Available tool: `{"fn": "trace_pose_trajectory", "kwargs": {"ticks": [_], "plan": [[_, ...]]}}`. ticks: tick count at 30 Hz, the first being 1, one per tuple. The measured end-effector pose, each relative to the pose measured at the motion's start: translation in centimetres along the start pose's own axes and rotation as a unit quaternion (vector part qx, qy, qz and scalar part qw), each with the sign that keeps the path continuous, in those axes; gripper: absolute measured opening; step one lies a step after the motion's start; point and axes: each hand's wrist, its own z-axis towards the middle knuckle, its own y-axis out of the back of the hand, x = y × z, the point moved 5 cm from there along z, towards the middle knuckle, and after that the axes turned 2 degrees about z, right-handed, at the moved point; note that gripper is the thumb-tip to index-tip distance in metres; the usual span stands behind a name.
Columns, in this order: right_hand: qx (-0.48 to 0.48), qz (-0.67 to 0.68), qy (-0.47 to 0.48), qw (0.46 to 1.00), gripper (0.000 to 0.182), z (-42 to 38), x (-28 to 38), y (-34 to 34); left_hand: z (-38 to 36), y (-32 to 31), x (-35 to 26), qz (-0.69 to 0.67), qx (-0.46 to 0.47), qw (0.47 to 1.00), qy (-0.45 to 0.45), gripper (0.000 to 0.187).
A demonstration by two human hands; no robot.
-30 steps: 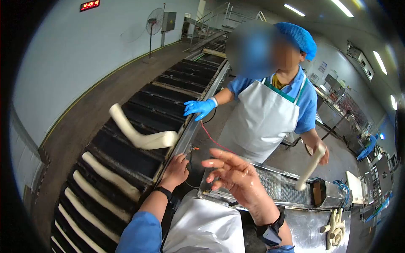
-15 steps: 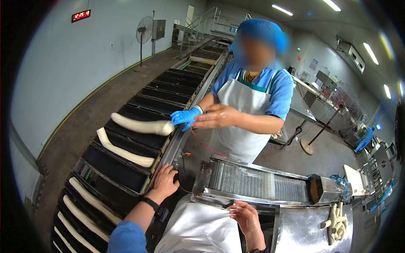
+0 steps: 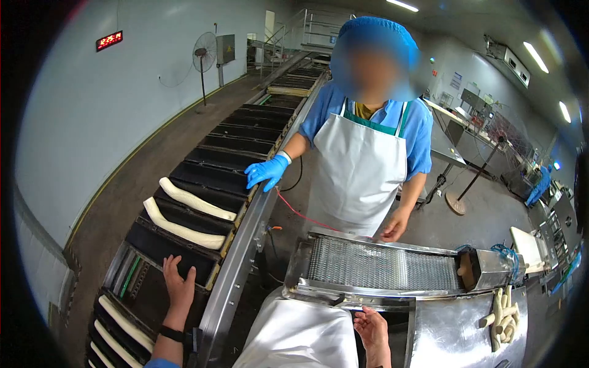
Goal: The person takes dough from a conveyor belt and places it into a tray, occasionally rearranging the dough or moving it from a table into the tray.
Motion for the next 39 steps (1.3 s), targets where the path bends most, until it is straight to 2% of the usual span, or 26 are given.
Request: {"fn": "trace_pose_trajectory", "kwargs": {"ticks": [2,5,6,8,10,11,12,14,15,17,18,19,20,21,24,26,28,29,32,34,38,39], "plan": [[-0.018,0.004,0.013,1.0,0.026,0.3,0.3,0.2,0.9,-0.2,-3.2,0.125,-0.014,0.99,0.07,0.055],[-0.054,-0.02,0.072,0.996,0.024,0.8,1.6,1.2,2.3,-2.8,-5.4,0.108,-0.019,0.994,-0.003,0.053],[-0.07,-0.033,0.113,0.991,0.021,1.3,2.2,2.1,2.7,-3.9,-5.8,0.095,-0.015,0.995,-0.04,0.052],[-0.118,-0.137,0.219,0.959,0.02,2.1,4.6,3.8,3.7,-5.0,-6.8,0.149,0.019,0.988,-0.044,0.054],[-0.117,-0.246,0.363,0.891,0.021,4.0,7.1,6.5,5.4,-5.6,-7.8,0.134,0.054,0.989,0.018,0.062],[-0.181,-0.377,0.395,0.818,0.024,3.9,8.8,6.6,6.3,-6.2,-7.5,0.146,0.076,0.986,0.035,0.066],[-0.223,-0.479,0.383,0.758,0.029,4.2,10.3,6.9,7.3,-6.7,-7.4,0.146,0.076,0.986,0.035,0.066],[-0.264,-0.605,0.424,0.62,0.039,5.7,12.3,7.3,9.1,-7.6,-6.8,0.185,0.08,0.975,0.094,0.068],[-0.262,-0.606,0.425,0.619,0.039,7.4,12.9,7.9,9.7,-8.0,-6.6,0.201,0.079,0.97,0.107,0.063],[-0.298,-0.644,0.444,0.548,0.048,10.4,13.4,9.6,10.7,-8.2,-7.2,0.199,0.059,0.974,0.089,0.06],[-0.295,-0.645,0.444,0.547,0.048,11.2,13.6,9.9,10.9,-8.1,-7.6,0.197,0.04,0.977,0.069,0.057],[-0.322,-0.675,0.411,0.521,0.051,12.2,13.7,10.3,11.0,-8.4,-7.3,0.198,0.039,0.977,0.072,0.057],[-0.348,-0.702,0.377,0.494,0.054,13.1,13.7,10.5,11.3,-8.7,-7.6,0.175,0.025,0.984,0.014,0.055],[-0.368,-0.688,0.356,0.515,0.059,13.3,14.2,10.8,11.6,-8.8,-8.1,0.15,0.011,0.988,-0.045,0.054],[-0.394,-0.662,0.366,0.522,0.064,13.4,15.2,11.8,12.0,-9.7,-8.6,0.117,0.011,0.993,-0.021,0.053],[-0.389,-0.66,0.369,0.526,0.067,13.7,16.0,12.7,12.3,-10.1,-9.3,0.125,0.005,0.991,-0.038,0.052],[-0.38,-0.666,0.369,0.526,0.069,13.9,16.9,12.7,12.9,-10.7,-9.3,0.119,0.033,0.992,-0.001,0.053],[-0.38,-0.666,0.369,0.525,0.069,13.9,17.2,12.7,13.0,-10.9,-9.1,0.118,0.024,0.993,-0.011,0.054],[-0.367,-0.68,0.372,0.514,0.068,14.4,18.0,11.9,13.5,-11.3,-9.8,0.116,0.04,0.992,0.018,0.054],[-0.372,-0.703,0.34,0.501,0.064,15.3,18.5,12.0,13.8,-11.9,-9.9,0.115,0.037,0.993,0.016,0.054],[-0.377,-0.698,0.35,0.499,0.063,15.4,18.7,11.5,14.5,-12.4,-10.0,0.113,0.028,0.993,0.013,0.055],[-0.35,-0.719,0.36,0.481,0.062,15.2,18.7,10.8,14.7,-12.5,-9.9,0.122,0.02,0.992,0.01,0.054]]}}
